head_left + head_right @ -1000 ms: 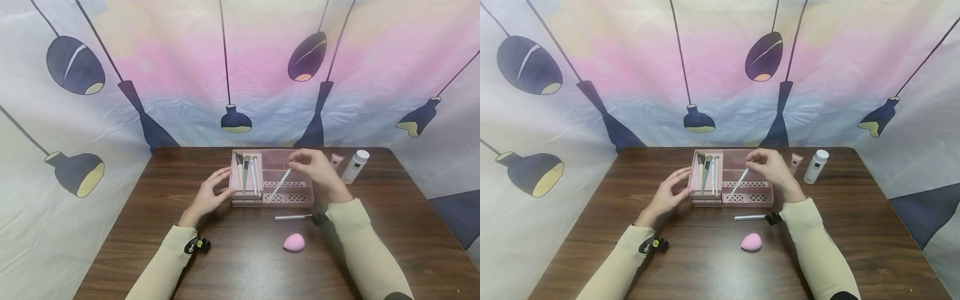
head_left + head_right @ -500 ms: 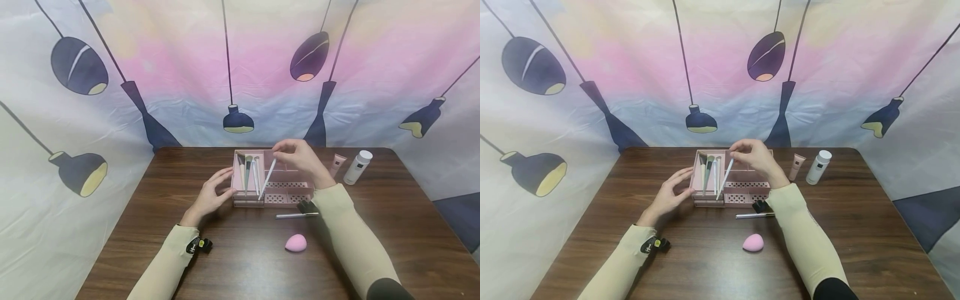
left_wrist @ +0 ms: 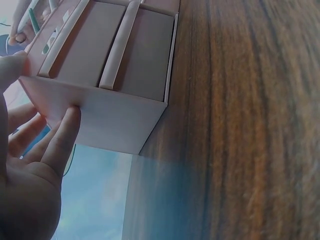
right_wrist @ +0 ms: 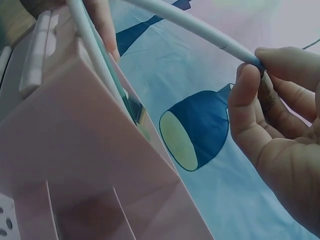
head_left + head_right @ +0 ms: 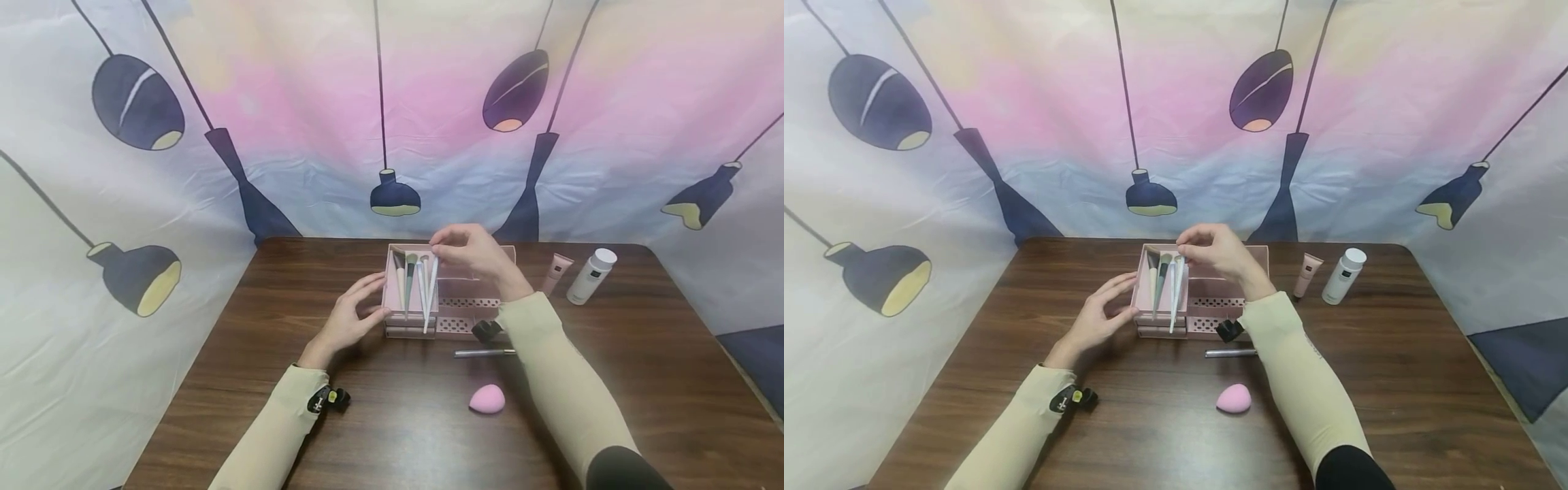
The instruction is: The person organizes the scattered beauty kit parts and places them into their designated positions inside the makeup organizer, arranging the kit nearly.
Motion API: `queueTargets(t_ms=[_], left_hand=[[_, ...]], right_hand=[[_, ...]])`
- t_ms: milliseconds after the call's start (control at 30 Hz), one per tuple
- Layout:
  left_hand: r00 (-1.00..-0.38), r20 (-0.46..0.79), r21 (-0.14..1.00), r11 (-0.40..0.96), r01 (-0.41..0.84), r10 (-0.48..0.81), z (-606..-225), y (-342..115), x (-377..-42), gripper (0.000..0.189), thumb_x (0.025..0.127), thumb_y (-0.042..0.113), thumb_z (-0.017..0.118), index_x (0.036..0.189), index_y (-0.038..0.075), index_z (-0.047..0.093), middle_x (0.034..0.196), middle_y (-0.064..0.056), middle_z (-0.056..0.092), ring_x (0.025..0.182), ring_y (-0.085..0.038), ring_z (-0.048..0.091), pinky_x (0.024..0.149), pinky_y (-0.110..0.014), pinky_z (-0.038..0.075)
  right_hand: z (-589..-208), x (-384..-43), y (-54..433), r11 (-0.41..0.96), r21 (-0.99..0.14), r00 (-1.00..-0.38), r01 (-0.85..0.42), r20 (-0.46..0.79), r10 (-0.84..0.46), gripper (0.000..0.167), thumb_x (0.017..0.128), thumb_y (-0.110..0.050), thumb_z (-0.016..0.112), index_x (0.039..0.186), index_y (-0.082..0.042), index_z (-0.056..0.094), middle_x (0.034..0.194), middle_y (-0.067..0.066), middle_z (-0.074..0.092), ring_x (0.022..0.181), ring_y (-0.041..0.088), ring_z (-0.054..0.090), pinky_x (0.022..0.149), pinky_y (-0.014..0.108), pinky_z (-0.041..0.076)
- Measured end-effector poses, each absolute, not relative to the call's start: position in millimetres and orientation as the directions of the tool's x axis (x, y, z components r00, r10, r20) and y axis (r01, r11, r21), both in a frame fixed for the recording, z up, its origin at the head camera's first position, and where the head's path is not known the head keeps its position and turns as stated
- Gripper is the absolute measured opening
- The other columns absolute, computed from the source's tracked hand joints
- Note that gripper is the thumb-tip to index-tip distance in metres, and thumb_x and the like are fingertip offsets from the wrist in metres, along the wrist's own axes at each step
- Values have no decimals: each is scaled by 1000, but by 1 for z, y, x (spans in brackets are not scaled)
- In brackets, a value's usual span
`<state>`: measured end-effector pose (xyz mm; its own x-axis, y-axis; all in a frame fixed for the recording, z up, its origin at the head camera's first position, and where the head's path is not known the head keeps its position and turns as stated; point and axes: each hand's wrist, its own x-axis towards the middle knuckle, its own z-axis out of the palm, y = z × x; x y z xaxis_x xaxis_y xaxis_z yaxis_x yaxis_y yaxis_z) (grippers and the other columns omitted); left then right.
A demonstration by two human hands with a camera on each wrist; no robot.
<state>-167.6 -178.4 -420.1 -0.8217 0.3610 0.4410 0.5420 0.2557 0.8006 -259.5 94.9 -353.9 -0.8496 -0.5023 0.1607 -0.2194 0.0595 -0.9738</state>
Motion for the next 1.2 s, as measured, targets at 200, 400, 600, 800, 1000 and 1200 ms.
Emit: queueTargets(t_ms=[200, 400, 600, 800, 1000, 1200], left_hand=[[-823, 442, 795, 269, 543, 357, -419, -179, -166, 54, 85, -4, 71, 133, -14, 49, 143, -30, 43, 130, -44, 45, 91, -59, 55], [-816, 450, 786, 274, 555, 362, -420, -179, -167, 53, 85, -4, 71, 133, -15, 49, 142, -30, 43, 130, -45, 44, 90, -58, 56], [-823, 441, 778, 305, 550, 359, -419, -178, -166, 53, 85, -3, 71, 133, -13, 50, 143, -29, 44, 131, -43, 45, 92, -51, 57], [-826, 439, 794, 276, 541, 354, -441, -182, -178, 55, 86, 1, 71, 136, -6, 50, 147, -19, 43, 133, -36, 44, 92, -57, 55], [-819, 444, 791, 270, 549, 364, -421, -177, -166, 53, 85, -5, 70, 133, -15, 48, 143, -30, 42, 129, -45, 44, 90, -59, 55], [-826, 430, 795, 281, 538, 365, -418, -177, -165, 53, 86, -5, 69, 133, -15, 48, 143, -31, 42, 129, -46, 44, 90, -57, 56]], right_hand=[[-352, -267, 82, 71, -978, -849, -197, 134, -511, 22, 89, -6, 70, 107, 5, 66, 90, 11, 66, 75, 23, 65, 69, 30, 62], [-355, -284, 74, 131, -978, -866, -165, 81, -493, 20, 90, -9, 69, 108, 0, 68, 96, 15, 67, 79, 21, 66, 78, 37, 63], [-359, -300, 68, 155, -979, -875, -132, 41, -482, 20, 89, -3, 68, 108, 3, 67, 99, 21, 67, 76, 20, 66, 78, 38, 63], [-364, -308, 64, 208, -967, -878, -146, 30, -477, 21, 90, -3, 67, 109, 5, 66, 102, 25, 66, 74, 22, 66, 75, 38, 64], [-364, -304, 62, 386, -888, -916, -249, 86, -392, 26, 94, -22, 65, 113, -4, 67, 108, 11, 68, 97, 25, 64, 94, 42, 56], [-365, -302, 65, 440, -851, -920, -286, 116, -375, 29, 94, -29, 64, 113, -9, 68, 115, 9, 67, 112, 26, 61, 103, 43, 51]])
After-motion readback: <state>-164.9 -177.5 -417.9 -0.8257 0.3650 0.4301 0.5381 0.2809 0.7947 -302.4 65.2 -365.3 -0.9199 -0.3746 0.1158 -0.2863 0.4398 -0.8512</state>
